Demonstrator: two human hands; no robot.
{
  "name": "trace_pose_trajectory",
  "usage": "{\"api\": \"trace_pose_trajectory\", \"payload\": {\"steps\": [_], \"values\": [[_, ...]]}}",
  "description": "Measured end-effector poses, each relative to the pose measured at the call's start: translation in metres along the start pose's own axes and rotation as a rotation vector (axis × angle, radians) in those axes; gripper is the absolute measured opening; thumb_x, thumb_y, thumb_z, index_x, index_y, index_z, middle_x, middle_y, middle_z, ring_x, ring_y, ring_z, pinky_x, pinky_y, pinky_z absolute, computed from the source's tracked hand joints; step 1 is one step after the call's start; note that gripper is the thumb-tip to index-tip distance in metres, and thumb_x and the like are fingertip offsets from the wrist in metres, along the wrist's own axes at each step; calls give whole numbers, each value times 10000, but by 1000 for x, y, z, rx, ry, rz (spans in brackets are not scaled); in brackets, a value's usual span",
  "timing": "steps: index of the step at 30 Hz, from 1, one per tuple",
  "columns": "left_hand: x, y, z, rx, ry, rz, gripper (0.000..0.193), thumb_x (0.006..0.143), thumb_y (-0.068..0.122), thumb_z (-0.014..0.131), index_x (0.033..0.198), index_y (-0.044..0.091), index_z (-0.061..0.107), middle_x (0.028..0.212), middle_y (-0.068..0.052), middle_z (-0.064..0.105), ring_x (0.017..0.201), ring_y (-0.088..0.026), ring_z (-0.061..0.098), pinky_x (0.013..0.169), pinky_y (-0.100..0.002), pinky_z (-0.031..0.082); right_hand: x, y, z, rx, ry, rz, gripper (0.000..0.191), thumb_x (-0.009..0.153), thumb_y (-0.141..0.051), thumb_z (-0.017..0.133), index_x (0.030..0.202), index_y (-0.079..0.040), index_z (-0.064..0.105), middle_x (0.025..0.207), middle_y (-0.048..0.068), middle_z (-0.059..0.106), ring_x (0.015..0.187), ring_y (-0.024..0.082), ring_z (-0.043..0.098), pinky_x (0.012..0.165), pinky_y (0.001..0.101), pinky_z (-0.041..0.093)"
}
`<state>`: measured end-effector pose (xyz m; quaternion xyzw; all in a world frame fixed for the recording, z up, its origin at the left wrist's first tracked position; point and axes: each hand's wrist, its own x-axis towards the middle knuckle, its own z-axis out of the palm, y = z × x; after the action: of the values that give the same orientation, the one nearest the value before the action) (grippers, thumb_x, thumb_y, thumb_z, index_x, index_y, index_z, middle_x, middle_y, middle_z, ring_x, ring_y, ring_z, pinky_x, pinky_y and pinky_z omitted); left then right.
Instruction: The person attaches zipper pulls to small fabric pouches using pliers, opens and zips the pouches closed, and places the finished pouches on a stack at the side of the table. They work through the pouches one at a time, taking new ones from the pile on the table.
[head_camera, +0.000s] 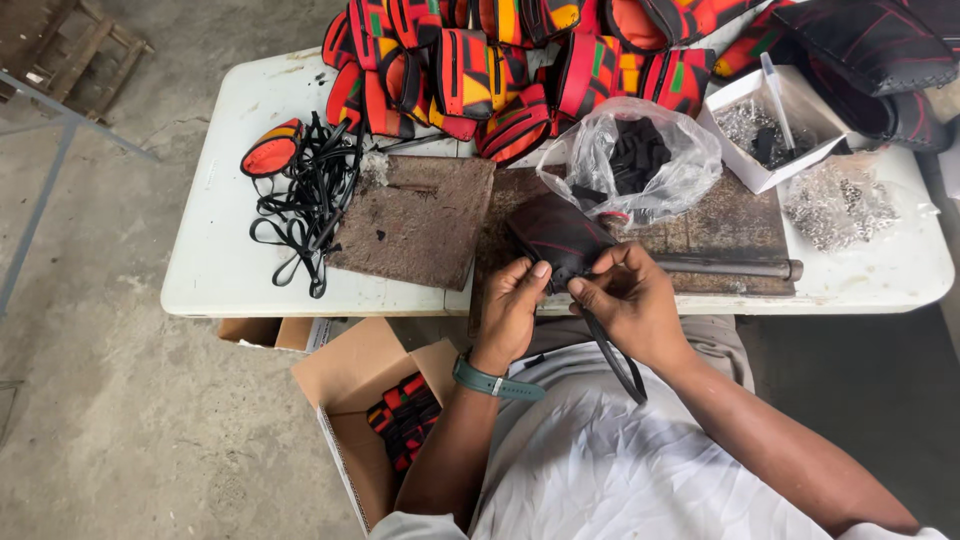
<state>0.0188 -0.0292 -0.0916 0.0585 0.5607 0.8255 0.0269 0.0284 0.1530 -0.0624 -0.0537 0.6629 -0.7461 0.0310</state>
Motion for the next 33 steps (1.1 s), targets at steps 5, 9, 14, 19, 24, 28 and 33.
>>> {"api": "trace_pose_trajectory", "payload": {"steps": [5, 9, 14, 19, 24, 28, 33], "values": [[-3, -2, 6, -61, -36, -37, 200, 1018, 265, 641, 960, 77, 680, 865, 66, 621, 780, -12, 493, 713, -211, 417, 0, 0, -1, 54, 38, -7, 302, 913, -25, 731, 1034, -44, 455, 785, 83, 696, 695, 154, 737, 584, 267, 558], [-7, 0, 12, -60, -29, 25, 201, 1062, 231, 668, 971, 52, 664, 885, 59, 600, 811, -16, 488, 734, -214, 417, 0, -2, -1, 18, 60, -12, 303, 912, -26, 732, 1027, -48, 452, 776, 85, 692, 687, 147, 734, 578, 261, 557], [-9, 5, 25, 217, 42, -7, 210, 930, 212, 673, 1039, 36, 705, 936, 13, 727, 846, -63, 654, 741, -255, 553, -3, 0, -6, -69, 60, -33, 331, 892, -68, 786, 1032, -50, 487, 759, 81, 664, 667, 117, 678, 561, 265, 533], [-4, 26, 41, 375, 111, -18, 189, 914, 190, 701, 1017, 35, 733, 872, 5, 711, 794, -72, 601, 711, -272, 514, -5, -22, -49, -178, -61, 21, 233, 901, -104, 772, 1074, -56, 624, 838, 21, 697, 781, 65, 655, 677, 254, 561], [9, 40, 46, 155, 139, -113, 182, 894, 96, 714, 1022, -26, 760, 880, -34, 710, 811, -88, 601, 754, -266, 481, 38, -71, -141, -441, 226, -214, 202, 889, 25, 615, 1051, -39, 718, 927, 21, 762, 838, 55, 648, 738, 254, 527], [17, 28, 37, -69, 109, -191, 183, 897, 37, 678, 1039, -62, 740, 926, -73, 765, 819, -103, 654, 764, -275, 487, 91, -85, -226, -912, 347, -309, 117, 859, -49, 727, 972, -74, 744, 849, 82, 768, 653, 199, 741, 614, 346, 563], [24, 8, 12, 213, 52, -279, 239, 873, 100, 702, 1070, -14, 774, 918, -75, 774, 815, -96, 668, 772, -267, 504, 166, -62, -236, -1602, -39, -237, 245, 909, -366, 638, 893, -157, 766, 804, 123, 741, 696, 342, 717, 649, 494, 560]]}}
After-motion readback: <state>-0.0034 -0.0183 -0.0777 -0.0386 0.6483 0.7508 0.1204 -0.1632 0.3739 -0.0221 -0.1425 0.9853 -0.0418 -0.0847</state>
